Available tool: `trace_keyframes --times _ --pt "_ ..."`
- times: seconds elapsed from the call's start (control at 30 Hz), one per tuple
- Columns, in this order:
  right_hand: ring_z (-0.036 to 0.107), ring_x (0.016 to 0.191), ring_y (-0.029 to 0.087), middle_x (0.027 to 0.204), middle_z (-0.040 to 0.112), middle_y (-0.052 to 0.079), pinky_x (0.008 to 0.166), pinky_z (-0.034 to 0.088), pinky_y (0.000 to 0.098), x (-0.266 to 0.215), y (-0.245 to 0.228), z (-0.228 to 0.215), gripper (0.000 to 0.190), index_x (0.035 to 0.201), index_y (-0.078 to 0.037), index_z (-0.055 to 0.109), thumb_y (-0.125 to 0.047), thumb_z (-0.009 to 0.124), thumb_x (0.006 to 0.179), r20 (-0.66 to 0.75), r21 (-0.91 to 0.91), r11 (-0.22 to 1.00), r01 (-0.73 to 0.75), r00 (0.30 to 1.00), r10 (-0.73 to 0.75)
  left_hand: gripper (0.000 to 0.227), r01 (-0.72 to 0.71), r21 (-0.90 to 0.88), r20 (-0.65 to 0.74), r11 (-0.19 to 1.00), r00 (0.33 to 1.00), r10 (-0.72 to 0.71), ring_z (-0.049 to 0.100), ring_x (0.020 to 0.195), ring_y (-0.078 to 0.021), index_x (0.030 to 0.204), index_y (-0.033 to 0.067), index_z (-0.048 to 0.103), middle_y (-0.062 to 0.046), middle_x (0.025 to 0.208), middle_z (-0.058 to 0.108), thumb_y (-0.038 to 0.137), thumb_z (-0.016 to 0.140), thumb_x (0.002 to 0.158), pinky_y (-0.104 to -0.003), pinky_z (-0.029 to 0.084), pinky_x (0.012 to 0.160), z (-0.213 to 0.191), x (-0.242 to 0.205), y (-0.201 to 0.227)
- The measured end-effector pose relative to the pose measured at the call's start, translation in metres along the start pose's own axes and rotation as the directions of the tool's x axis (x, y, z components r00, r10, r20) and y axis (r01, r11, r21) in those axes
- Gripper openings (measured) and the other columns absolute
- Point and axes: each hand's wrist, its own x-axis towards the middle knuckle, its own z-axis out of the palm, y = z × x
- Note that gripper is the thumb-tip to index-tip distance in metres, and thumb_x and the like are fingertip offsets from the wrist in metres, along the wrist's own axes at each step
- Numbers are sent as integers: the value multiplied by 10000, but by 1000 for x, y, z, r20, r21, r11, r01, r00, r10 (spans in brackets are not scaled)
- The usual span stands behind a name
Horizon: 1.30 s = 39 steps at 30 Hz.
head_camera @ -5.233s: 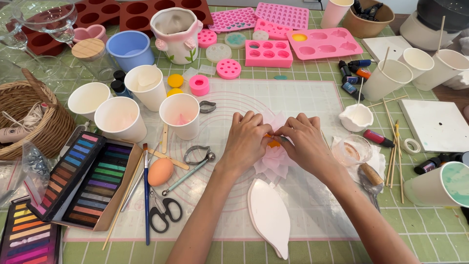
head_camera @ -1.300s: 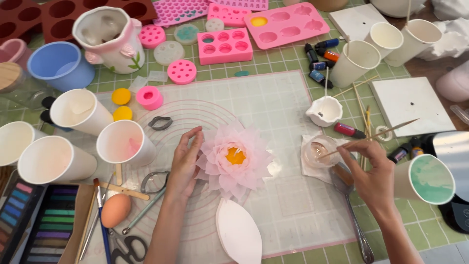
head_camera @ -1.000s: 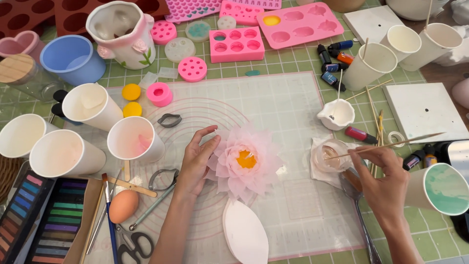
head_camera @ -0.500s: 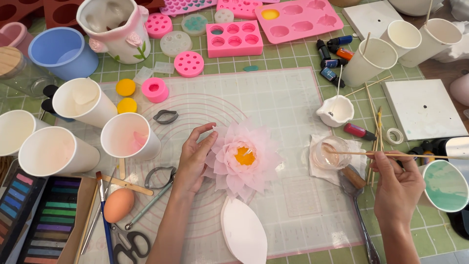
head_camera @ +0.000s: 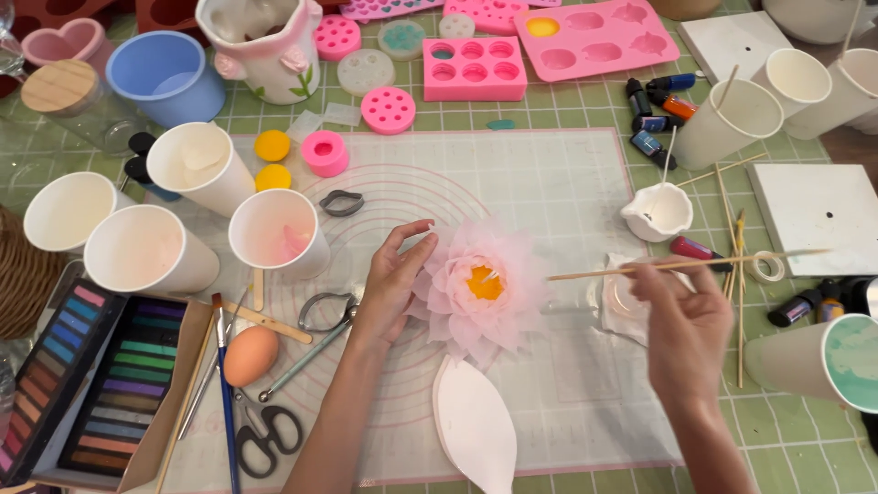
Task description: Assembling and detailing a decorative wax flower using various tools and materials.
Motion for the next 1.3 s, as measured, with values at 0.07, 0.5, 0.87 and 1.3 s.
trace_keyframes --times 0.07,0.5,0.87,1.3 --pt "679 938 102 1039 745 104 810 519 217 -4 -8 21 141 1153 0 600 -18 651 1023 40 -42 999 8 999 -6 417 7 1 -11 1000 1000 -7 700 896 -120 1338 39 554 -73 1026 717 185 661 963 -298 578 740 2 -1 3" --pt "695 954 135 1037 704 112 866 564 251 -18 5 61 183 1055 50 618 37 746 924 273 -311 875 371 917 -292 468 -1 51 -5 999 1000 2 684 940 -121 1357 54 550 -108 1049 726 225 692 946 -290 577 772 0 0 0" --pt "708 872 133 963 722 76 794 562 252 -17 1 72 128 1004 24 702 -12 774 904 317 -448 797 405 906 -281 475 4 39 0 999 1000 -4 692 929 -121 1377 43 536 -114 1038 737 207 687 957 -283 575 769 1 0 0" --pt "731 872 131 962 722 72 796 573 257 -17 4 76 125 998 8 703 -35 777 907 318 -478 780 403 908 -273 454 -4 20 12 1000 1000 4 695 951 -125 1350 48 544 -110 1059 730 205 689 950 -286 589 774 2 0 0"
